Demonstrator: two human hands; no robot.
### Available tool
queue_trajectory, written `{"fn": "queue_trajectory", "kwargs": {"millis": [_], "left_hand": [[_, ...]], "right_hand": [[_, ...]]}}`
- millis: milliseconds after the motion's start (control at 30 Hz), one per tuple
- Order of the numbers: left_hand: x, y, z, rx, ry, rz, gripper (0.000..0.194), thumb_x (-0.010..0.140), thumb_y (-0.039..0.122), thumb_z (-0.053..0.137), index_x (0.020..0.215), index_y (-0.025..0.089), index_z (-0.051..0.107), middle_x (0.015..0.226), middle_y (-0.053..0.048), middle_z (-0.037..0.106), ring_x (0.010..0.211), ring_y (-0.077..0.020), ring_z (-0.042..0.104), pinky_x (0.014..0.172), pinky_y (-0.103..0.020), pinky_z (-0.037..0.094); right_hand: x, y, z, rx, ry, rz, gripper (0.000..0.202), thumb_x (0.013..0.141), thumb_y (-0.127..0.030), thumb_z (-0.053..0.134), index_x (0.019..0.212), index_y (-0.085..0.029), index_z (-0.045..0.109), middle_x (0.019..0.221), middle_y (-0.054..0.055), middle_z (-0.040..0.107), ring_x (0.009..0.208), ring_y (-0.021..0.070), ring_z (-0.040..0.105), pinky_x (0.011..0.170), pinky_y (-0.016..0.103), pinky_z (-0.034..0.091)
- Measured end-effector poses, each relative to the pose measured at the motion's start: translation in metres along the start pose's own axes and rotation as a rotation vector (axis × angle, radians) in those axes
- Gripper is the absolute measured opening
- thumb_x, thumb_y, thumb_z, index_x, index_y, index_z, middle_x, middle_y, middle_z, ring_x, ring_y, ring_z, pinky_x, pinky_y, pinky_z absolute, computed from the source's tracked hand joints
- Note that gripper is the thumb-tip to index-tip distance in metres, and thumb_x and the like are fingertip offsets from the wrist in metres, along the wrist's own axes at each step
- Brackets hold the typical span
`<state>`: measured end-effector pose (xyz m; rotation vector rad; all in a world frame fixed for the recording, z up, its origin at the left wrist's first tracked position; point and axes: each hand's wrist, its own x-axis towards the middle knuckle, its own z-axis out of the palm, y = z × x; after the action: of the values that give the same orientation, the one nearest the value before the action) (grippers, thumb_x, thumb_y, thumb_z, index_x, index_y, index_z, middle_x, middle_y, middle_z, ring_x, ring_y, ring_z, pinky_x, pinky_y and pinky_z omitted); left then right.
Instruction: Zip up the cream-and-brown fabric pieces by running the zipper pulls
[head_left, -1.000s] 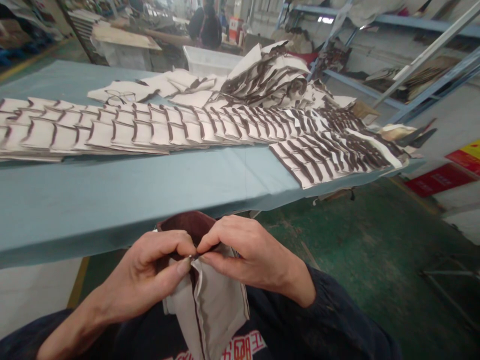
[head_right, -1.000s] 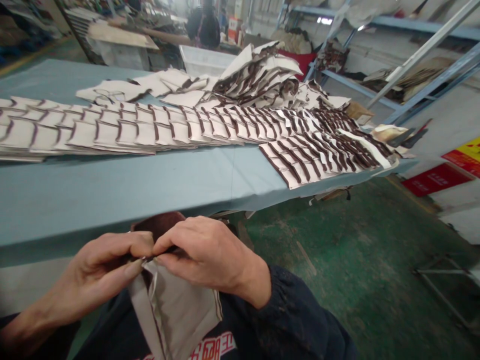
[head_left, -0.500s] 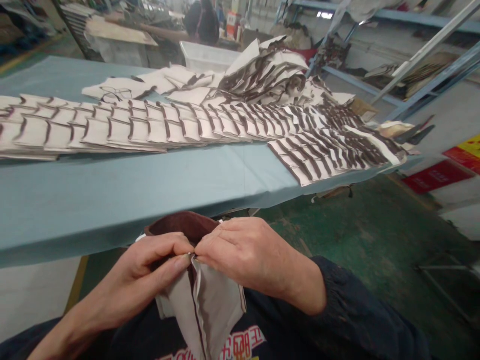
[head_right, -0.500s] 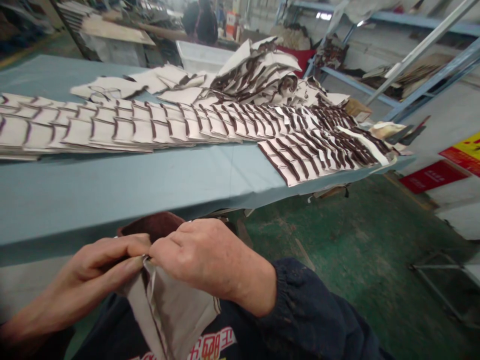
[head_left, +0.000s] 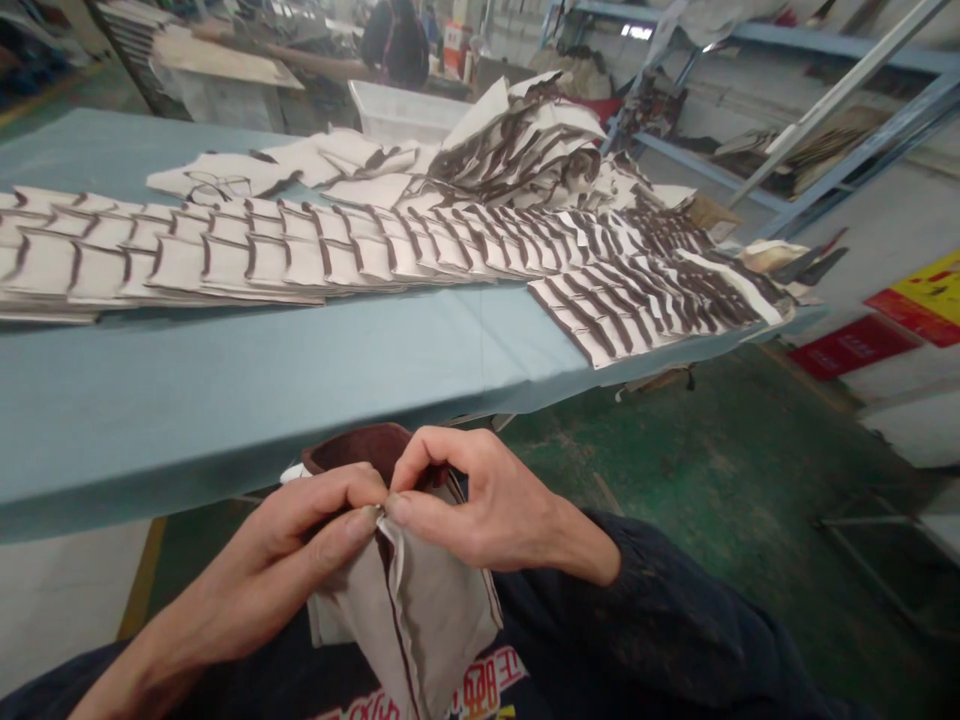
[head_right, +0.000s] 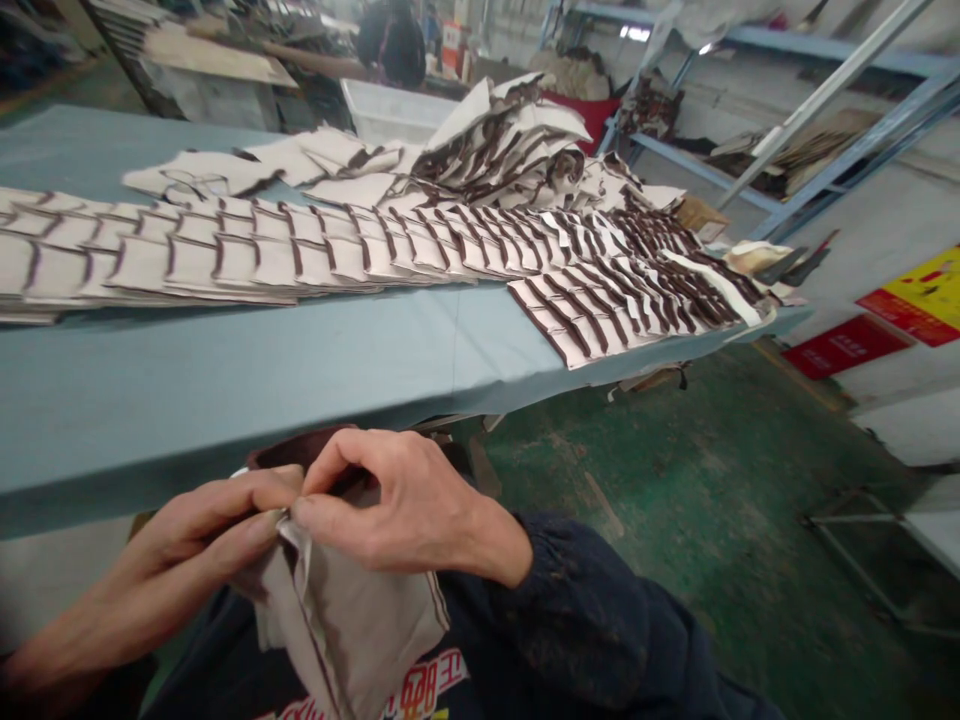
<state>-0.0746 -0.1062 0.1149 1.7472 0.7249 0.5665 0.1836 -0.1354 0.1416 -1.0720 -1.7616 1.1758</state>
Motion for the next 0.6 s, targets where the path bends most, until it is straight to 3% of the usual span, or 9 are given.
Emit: {"fn": "queue_trajectory", "kwargs": {"millis": [133, 300, 400, 467, 600], "left_hand": [[0.0, 0.001, 0.0, 0.007, 0.01, 0.007, 0.058, 0.125, 0.068, 0.064, 0.093, 0.022, 0.081, 0.08, 0.0, 0.071, 0.065, -0.0161, 0.062, 0.056, -0.021, 0.055], [-0.006, -0.002, -0.001, 0.042, 0.01, -0.01, 0.055, 0.125, 0.064, 0.062, 0.097, 0.023, 0.085, 0.08, -0.001, 0.075, 0.066, -0.0175, 0.063, 0.058, -0.022, 0.056], [-0.01, -0.007, 0.0, 0.028, 0.043, -0.038, 0.049, 0.124, 0.06, 0.062, 0.105, 0.023, 0.088, 0.086, -0.002, 0.082, 0.072, -0.0188, 0.07, 0.063, -0.023, 0.059], [-0.011, -0.009, 0.001, 0.058, 0.077, -0.049, 0.046, 0.123, 0.057, 0.066, 0.101, 0.023, 0.088, 0.088, -0.003, 0.084, 0.075, -0.0197, 0.072, 0.067, -0.025, 0.059], [-0.007, -0.011, 0.003, 0.127, 0.138, -0.001, 0.047, 0.124, 0.049, 0.067, 0.091, 0.022, 0.085, 0.078, -0.001, 0.08, 0.069, -0.0182, 0.069, 0.066, -0.026, 0.057]], "right_hand": [[0.003, -0.001, 0.003, 0.031, 0.005, 0.048, 0.02, 0.096, -0.035, 0.089, 0.09, -0.024, 0.074, 0.088, -0.001, 0.084, 0.075, 0.0165, 0.072, 0.076, 0.03, 0.06], [0.002, 0.003, 0.003, -0.02, 0.024, 0.036, 0.026, 0.101, -0.043, 0.09, 0.091, -0.024, 0.076, 0.09, 0.0, 0.085, 0.077, 0.016, 0.072, 0.077, 0.03, 0.058], [0.001, 0.005, 0.004, -0.082, 0.033, 0.041, 0.025, 0.101, -0.04, 0.093, 0.091, -0.024, 0.077, 0.09, -0.001, 0.086, 0.076, 0.0156, 0.073, 0.075, 0.029, 0.057], [0.001, 0.006, 0.003, -0.122, 0.041, 0.025, 0.023, 0.103, -0.037, 0.093, 0.092, -0.024, 0.078, 0.09, -0.001, 0.087, 0.075, 0.0152, 0.073, 0.074, 0.028, 0.057], [-0.002, 0.009, -0.004, -0.196, 0.025, -0.143, 0.014, 0.109, -0.025, 0.086, 0.096, -0.023, 0.082, 0.093, 0.001, 0.09, 0.077, 0.0157, 0.076, 0.077, 0.028, 0.061]]}}
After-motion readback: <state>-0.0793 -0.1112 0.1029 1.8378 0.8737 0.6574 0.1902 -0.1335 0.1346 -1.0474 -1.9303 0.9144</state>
